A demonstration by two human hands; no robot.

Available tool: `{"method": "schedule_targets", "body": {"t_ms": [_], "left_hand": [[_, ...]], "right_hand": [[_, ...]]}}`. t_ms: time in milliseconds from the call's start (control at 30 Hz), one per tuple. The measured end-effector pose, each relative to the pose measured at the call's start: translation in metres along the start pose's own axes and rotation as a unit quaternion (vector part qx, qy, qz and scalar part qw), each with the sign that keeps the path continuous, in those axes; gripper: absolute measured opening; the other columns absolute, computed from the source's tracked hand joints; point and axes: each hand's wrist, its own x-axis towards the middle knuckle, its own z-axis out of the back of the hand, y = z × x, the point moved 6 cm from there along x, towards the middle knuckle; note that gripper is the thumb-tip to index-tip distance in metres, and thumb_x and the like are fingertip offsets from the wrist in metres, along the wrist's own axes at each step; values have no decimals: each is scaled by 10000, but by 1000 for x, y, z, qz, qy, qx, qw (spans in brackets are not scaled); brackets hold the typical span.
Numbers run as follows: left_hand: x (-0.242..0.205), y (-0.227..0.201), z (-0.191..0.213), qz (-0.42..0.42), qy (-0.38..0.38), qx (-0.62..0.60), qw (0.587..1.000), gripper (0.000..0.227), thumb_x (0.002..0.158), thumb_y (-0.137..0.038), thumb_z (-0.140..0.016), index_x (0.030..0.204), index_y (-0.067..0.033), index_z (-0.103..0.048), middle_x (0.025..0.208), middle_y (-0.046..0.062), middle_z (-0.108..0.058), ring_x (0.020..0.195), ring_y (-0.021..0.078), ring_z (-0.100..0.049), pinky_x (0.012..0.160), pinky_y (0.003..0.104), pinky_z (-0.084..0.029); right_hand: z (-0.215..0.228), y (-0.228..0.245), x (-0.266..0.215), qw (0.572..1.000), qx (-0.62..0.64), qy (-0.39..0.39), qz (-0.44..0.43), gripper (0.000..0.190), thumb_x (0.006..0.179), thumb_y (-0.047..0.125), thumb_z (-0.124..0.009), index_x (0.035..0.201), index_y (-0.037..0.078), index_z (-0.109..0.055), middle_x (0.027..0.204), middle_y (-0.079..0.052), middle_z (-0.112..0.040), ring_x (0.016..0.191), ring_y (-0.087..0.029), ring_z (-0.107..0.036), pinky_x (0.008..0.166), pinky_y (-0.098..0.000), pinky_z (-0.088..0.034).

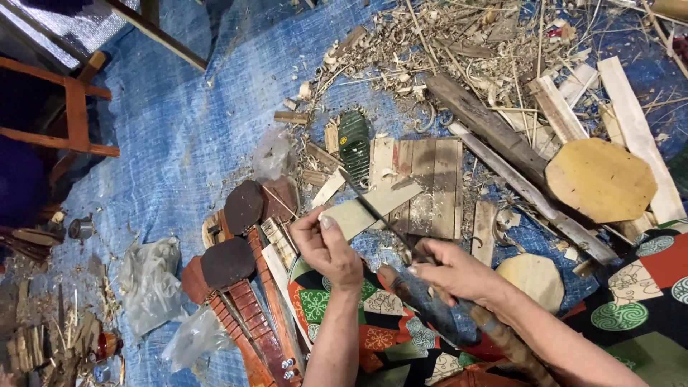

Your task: Shaping a small wooden component using a manual shaving tool.

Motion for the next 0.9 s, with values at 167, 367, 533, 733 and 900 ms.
{"method": "schedule_targets", "body": {"t_ms": [167,367,533,733,900], "left_hand": [[4,3,6,10,-5,22,1000,147,1024,-154,-553,1029,-9,-577,936,138,-640,809,113,-577,715,273,-463],[3,-1,4,17,-31,7,999,138,1011,-147,-573,986,-13,-554,931,147,-664,808,121,-588,726,277,-469],[5,-2,5,23,-31,2,999,137,1018,-146,-580,986,-14,-571,882,133,-664,779,98,-578,706,264,-472],[4,-6,0,18,-36,23,999,129,1016,-142,-591,979,-21,-568,880,127,-649,777,95,-537,706,275,-456],[6,-2,1,14,-30,10,999,137,1026,-149,-587,982,-21,-569,888,130,-661,788,89,-548,712,274,-453]], "right_hand": [[-7,9,-6,999,-18,7,-36,143,945,35,-689,1044,-55,-638,597,-106,-572,290,-162,-537,262,-263,-430],[-4,5,-4,1000,8,-5,14,122,909,-6,-670,1014,-31,-613,561,-78,-484,264,-182,-535,264,-274,-427],[14,-8,8,999,8,-34,6,96,928,12,-663,993,-40,-615,525,-102,-484,250,-191,-501,254,-285,-420],[-13,11,-17,999,-10,31,11,139,892,0,-694,1016,-41,-648,515,-122,-584,275,-198,-572,270,-282,-452],[31,-24,17,997,26,-64,21,71,879,-22,-672,924,-43,-621,454,-134,-479,227,-252,-537,244,-302,-423]]}}
